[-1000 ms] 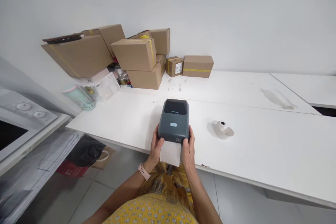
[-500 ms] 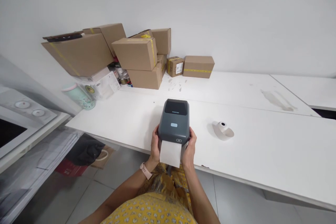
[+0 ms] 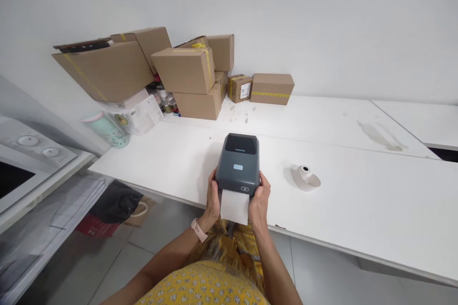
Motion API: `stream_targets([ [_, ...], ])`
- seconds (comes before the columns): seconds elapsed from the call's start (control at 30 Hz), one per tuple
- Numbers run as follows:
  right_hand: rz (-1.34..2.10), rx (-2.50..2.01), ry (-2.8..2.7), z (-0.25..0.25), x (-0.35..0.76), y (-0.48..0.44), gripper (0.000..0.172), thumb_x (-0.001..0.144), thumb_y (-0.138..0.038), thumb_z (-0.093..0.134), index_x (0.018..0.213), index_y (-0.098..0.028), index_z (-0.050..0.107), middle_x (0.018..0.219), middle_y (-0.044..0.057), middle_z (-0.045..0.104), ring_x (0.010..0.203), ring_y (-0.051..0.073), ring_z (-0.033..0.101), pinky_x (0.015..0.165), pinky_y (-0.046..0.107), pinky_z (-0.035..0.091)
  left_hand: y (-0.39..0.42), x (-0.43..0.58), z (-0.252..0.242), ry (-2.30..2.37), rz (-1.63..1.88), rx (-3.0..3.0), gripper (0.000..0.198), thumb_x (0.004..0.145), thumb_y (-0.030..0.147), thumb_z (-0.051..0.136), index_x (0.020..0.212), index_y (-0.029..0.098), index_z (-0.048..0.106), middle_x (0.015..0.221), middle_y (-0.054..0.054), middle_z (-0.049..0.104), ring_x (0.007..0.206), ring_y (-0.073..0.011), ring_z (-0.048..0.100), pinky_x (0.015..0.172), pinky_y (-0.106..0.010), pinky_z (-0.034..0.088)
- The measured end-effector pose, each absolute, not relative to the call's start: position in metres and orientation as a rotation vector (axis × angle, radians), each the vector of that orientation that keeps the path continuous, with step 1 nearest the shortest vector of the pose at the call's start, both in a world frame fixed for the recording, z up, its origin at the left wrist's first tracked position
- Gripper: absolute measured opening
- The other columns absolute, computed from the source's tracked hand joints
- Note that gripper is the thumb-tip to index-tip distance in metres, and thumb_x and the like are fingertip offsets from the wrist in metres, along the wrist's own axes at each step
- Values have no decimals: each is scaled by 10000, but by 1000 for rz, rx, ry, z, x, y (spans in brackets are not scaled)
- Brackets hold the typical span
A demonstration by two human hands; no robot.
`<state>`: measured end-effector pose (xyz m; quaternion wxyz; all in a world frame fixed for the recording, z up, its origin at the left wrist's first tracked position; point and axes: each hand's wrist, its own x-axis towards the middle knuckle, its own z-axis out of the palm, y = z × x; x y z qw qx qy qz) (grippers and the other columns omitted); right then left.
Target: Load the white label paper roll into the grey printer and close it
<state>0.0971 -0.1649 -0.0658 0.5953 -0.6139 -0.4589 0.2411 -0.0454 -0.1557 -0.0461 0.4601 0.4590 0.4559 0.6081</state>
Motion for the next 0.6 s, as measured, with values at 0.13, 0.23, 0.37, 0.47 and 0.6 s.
stream_targets([
  [0.13,381,-1395,-1257,-56,107,-154,678,982,-632,201,1521,-244,332,1567,132,345,1441,320,311,1161,604,235,-145,-53,-44,1062,1475,1065,652,971,662,266,1434,253,476,1484,-87,504,1371,-225,465,1145,-379,377],
  [0.23,294,-1322,-1355,-32,113,-130,703,976,-646,139,1577,-284,193,1653,94,188,1509,318,199,1184,616,178,-134,-63,-43,1106,1424,1073,647,965,659,299,1412,241,508,1409,-104,567,1285,-229,539,1090,-374,421],
  [0.37,179,-1161,-1376,12,121,-78,683,987,-621,121,1582,-287,154,1608,108,298,1472,303,305,1180,588,218,-119,-69,-45,1171,1390,1097,581,922,569,526,1392,228,499,1356,-114,585,1260,-224,546,1058,-360,429],
  [0.47,105,-1116,-1378,41,126,-35,659,1001,-588,145,1571,-260,181,1499,132,439,1384,292,433,1135,559,308,-112,-69,-47,1189,1361,1105,564,889,499,602,1368,217,504,1330,-117,593,1227,-224,560,1007,-348,454],
  [0.6,102,-1149,-1292,65,127,7,591,1008,-564,215,1494,-250,334,1465,117,469,1357,260,451,1116,510,352,-108,-70,-48,1155,1372,1144,517,884,442,611,1326,188,528,1311,-133,601,1179,-223,580,962,-350,474],
])
